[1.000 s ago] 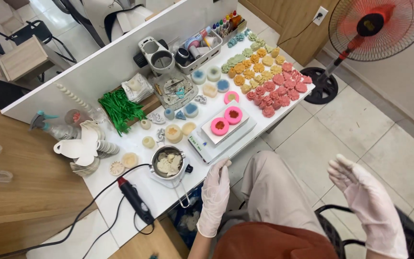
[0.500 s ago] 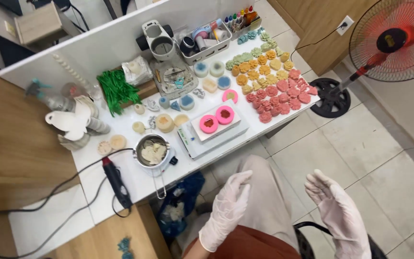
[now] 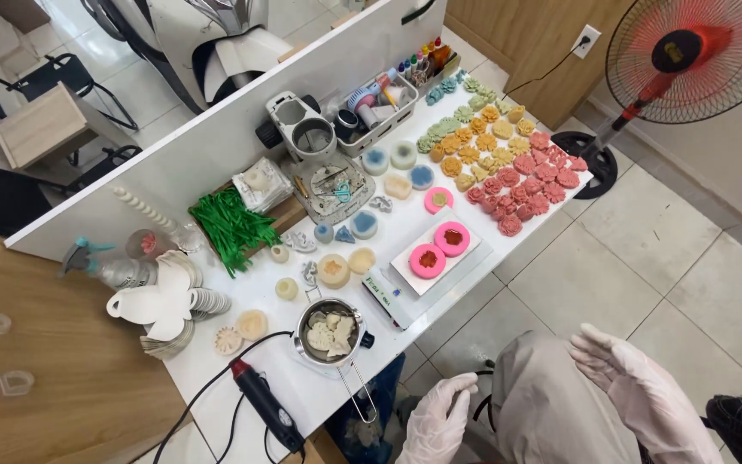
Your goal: The recorder uses a heat gun to melt wax in a small pitcher, then pours it into silicone flower-shaped molds, and cleans up small wax pieces.
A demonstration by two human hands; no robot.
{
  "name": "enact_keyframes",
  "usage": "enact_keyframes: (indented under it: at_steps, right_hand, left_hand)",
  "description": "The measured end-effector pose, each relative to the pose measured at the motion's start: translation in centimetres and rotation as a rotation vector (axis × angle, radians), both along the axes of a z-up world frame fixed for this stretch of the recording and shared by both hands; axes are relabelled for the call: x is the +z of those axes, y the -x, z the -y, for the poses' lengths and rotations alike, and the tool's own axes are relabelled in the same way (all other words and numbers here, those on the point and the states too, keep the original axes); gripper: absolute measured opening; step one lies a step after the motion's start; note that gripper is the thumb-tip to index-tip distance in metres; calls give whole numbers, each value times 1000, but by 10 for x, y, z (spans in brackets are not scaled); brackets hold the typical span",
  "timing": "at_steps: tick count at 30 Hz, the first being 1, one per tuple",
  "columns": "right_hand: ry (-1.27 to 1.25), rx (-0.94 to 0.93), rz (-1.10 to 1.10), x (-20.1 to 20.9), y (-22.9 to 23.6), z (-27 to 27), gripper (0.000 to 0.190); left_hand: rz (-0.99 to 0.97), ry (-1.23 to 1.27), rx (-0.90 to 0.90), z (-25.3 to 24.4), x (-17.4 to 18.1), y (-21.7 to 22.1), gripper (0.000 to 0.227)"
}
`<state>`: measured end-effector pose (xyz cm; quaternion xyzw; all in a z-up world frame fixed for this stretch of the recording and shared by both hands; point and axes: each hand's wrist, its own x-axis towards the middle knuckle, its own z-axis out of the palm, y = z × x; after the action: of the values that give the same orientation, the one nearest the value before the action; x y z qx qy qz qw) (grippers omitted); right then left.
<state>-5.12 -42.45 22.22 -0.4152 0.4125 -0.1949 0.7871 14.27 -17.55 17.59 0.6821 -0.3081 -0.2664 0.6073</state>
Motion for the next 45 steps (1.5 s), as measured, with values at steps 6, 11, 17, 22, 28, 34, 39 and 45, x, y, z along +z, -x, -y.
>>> enact_keyframes:
  at_steps: [6,11,17,22,28,34,39,45]
  right_hand:
    - [9,-14,-19,-41,17,21,76]
    - [33,-111,5,-25,11,13,77]
    - [-12,-189,-74,-4,-34,17,74]
    - [20,19,108,13,-83,30,71]
    - [-10,203,136,18,-153,44,63]
    - [-99,434,141,20,-209,31,59]
    - [-111,656,206,25,-240,33,56]
    - [-137,790,415,23,-233,72,56]
  left_hand:
    - [32,39,-111,10,8,-27,22]
    - [242,89,-169,21,51,-44,19]
    - [357,131,-221,30,68,-64,18]
    - [481,134,-102,26,64,-75,19]
    - [433,-25,-9,3,66,-85,17]
    - [420,-56,275,-13,59,-65,16]
    - [506,-219,494,-23,47,-30,17]
    - [502,-364,778,28,-7,27,19]
